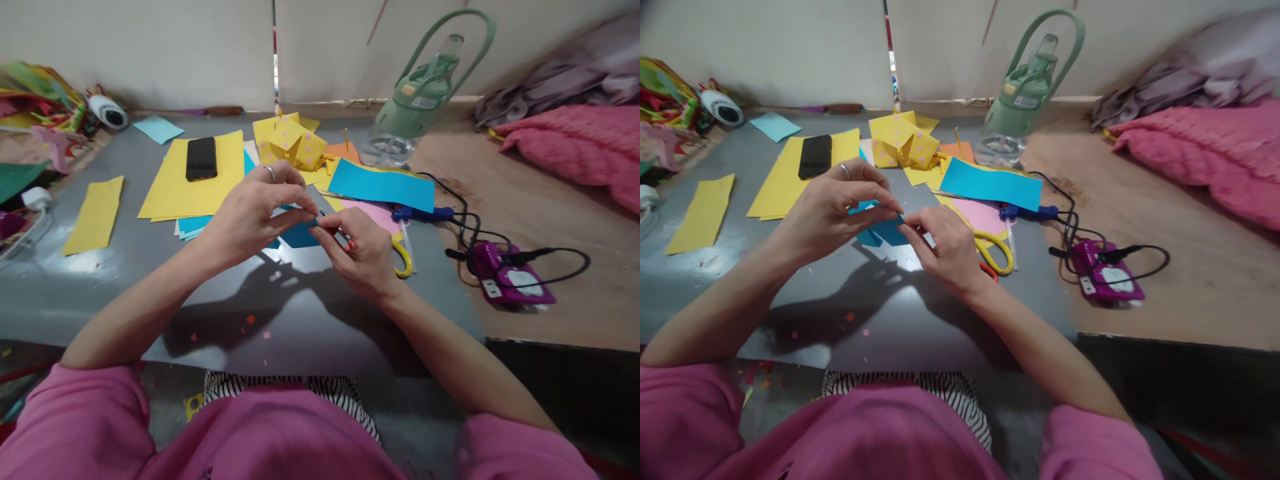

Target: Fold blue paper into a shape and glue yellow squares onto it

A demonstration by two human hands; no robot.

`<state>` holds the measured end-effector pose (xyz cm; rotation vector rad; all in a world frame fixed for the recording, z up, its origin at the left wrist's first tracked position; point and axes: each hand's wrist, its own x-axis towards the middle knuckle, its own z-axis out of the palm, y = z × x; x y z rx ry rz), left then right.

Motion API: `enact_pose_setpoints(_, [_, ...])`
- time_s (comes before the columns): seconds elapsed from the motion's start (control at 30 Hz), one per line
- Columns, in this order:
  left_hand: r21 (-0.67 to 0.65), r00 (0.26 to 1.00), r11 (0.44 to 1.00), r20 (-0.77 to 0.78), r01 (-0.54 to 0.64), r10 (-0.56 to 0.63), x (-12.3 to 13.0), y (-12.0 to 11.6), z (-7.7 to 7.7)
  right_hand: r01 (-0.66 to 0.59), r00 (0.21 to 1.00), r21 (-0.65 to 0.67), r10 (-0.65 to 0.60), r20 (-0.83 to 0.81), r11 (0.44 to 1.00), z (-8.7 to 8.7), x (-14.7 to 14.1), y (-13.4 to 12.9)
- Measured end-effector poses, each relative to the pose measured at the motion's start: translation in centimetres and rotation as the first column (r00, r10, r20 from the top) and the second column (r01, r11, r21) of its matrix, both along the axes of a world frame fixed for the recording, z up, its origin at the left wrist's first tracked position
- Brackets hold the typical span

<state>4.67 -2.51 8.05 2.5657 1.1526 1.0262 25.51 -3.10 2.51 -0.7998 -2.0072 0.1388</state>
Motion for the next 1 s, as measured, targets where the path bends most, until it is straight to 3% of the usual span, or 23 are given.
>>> enact_pose_setpoints(0.17, [-0.090,0.996,0.995,-0.074,-0.047,0.040,-0.7,0.8,0.1,0.042,0.994,-0.195,-0.061,-0.096,0.980,0.2,-0.1,0.1])
enact_pose_setpoints(0.37, [-0.120,0.994,0.991,-0.091,-0.066,0.055,-0.7,1.0,-0.5,0.003,0.976,-0.390,-0.087,-0.198,0.921,0.5,-0.3,0.2])
enact_pose_setpoints(0.63, [-0.180,0.994,0.980,-0.078,-0.088,0.075,-0.1,0.8,-0.9,-0.041,0.945,-0.464,-0.117,-0.306,0.885,-0.2,-0.1,0.9])
enact_pose_setpoints(0.8, [-0.242,0.996,0.967,-0.067,-0.080,0.066,-0.2,1.0,-0.5,-0.124,0.960,-0.463,-0.011,-0.279,0.878,0.1,0.1,0.9])
enact_pose_setpoints(0.9, [-0.245,0.993,0.966,-0.099,-0.082,0.059,0.0,0.9,-0.3,-0.096,0.970,-0.460,-0.022,-0.244,0.883,0.3,0.0,0.9])
enact_pose_setpoints(1.0, [-0.229,0.989,0.968,-0.129,-0.105,0.076,0.1,1.0,-0.2,-0.105,0.960,-0.533,-0.054,-0.275,0.839,0.3,-0.1,1.0])
